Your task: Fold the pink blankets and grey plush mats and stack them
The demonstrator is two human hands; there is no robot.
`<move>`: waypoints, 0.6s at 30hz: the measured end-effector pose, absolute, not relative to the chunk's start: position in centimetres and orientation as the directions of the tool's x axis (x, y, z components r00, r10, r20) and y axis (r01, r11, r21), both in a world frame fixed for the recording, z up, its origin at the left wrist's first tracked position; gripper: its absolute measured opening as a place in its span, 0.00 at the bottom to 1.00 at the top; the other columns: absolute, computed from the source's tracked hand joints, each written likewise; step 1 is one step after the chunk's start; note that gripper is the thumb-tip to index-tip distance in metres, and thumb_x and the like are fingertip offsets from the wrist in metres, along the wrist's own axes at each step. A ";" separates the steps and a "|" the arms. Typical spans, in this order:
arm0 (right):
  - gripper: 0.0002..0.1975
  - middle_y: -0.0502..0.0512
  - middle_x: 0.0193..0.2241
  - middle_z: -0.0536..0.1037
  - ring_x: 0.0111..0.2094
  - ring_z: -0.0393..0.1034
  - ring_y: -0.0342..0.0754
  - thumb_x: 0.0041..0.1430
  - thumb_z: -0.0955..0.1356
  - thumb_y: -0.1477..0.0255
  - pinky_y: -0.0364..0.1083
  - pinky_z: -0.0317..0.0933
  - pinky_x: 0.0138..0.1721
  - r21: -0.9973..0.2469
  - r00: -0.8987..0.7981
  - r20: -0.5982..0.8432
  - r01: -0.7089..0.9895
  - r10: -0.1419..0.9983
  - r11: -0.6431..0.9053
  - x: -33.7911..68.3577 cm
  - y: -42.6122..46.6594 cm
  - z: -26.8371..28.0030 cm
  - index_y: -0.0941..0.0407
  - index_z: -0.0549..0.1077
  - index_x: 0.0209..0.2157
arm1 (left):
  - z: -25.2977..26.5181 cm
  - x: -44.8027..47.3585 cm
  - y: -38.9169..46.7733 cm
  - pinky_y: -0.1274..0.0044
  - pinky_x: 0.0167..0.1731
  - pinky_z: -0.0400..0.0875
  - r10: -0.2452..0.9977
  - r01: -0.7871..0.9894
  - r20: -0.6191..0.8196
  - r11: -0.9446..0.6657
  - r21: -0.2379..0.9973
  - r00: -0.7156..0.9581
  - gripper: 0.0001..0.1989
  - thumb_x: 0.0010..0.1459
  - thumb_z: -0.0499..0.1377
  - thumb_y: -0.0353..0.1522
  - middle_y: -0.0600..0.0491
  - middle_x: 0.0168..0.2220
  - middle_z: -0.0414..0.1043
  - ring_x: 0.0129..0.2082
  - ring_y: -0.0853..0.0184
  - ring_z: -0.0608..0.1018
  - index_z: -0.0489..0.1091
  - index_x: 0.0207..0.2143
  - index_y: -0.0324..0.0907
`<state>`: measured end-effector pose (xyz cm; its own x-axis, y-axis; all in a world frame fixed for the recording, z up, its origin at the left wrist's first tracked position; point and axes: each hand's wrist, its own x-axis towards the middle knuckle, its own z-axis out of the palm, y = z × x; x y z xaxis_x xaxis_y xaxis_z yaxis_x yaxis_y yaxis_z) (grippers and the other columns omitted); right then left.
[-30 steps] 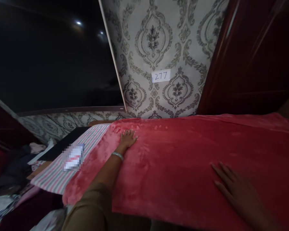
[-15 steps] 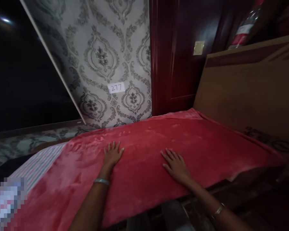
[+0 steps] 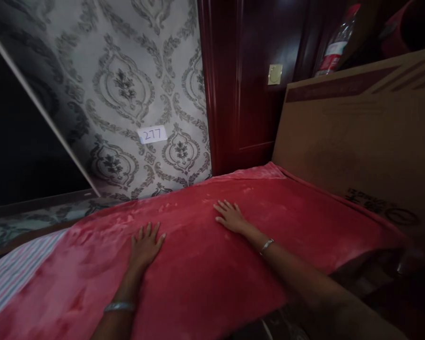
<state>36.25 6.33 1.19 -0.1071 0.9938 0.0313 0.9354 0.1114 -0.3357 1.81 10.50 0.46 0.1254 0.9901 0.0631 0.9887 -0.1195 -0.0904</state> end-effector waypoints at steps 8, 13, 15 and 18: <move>0.33 0.54 0.72 0.48 0.72 0.38 0.58 0.69 0.57 0.52 0.66 0.35 0.68 -0.237 -0.016 -0.002 0.971 1.000 0.015 46.4 9.9 0.1 0.47 0.53 0.71 | -0.7 0.9 12.0 0.50 0.64 0.53 0.988 0.986 0.068 -0.134 -0.100 0.141 0.34 0.65 0.41 0.44 0.47 0.73 0.46 0.72 0.49 0.51 0.50 0.71 0.46; 0.32 0.59 0.72 0.47 0.72 0.38 0.60 0.71 0.54 0.56 0.66 0.36 0.68 -0.190 0.263 0.013 0.948 0.965 -0.255 56.5 9.5 -0.5 0.53 0.52 0.71 | -1.1 0.3 12.4 0.52 0.64 0.54 0.987 0.973 0.067 -0.134 -0.187 0.149 0.35 0.62 0.42 0.42 0.50 0.73 0.46 0.72 0.50 0.52 0.53 0.71 0.46; 0.33 0.60 0.72 0.47 0.72 0.39 0.61 0.71 0.54 0.56 0.67 0.38 0.67 -0.183 0.336 0.018 0.927 0.942 -0.327 59.9 9.1 -0.7 0.54 0.51 0.71 | -1.4 0.1 12.5 0.52 0.64 0.54 0.982 0.965 0.078 -0.150 -0.213 0.170 0.35 0.61 0.43 0.42 0.51 0.73 0.46 0.71 0.49 0.53 0.56 0.69 0.47; 0.33 0.61 0.72 0.46 0.71 0.41 0.63 0.71 0.53 0.55 0.69 0.41 0.66 -0.185 0.434 0.030 0.888 0.900 -0.422 64.3 8.6 -1.3 0.55 0.52 0.71 | -1.8 -0.6 12.7 0.52 0.65 0.50 0.979 0.953 0.063 -0.171 -0.250 0.192 0.34 0.57 0.46 0.43 0.56 0.72 0.47 0.72 0.49 0.50 0.63 0.66 0.51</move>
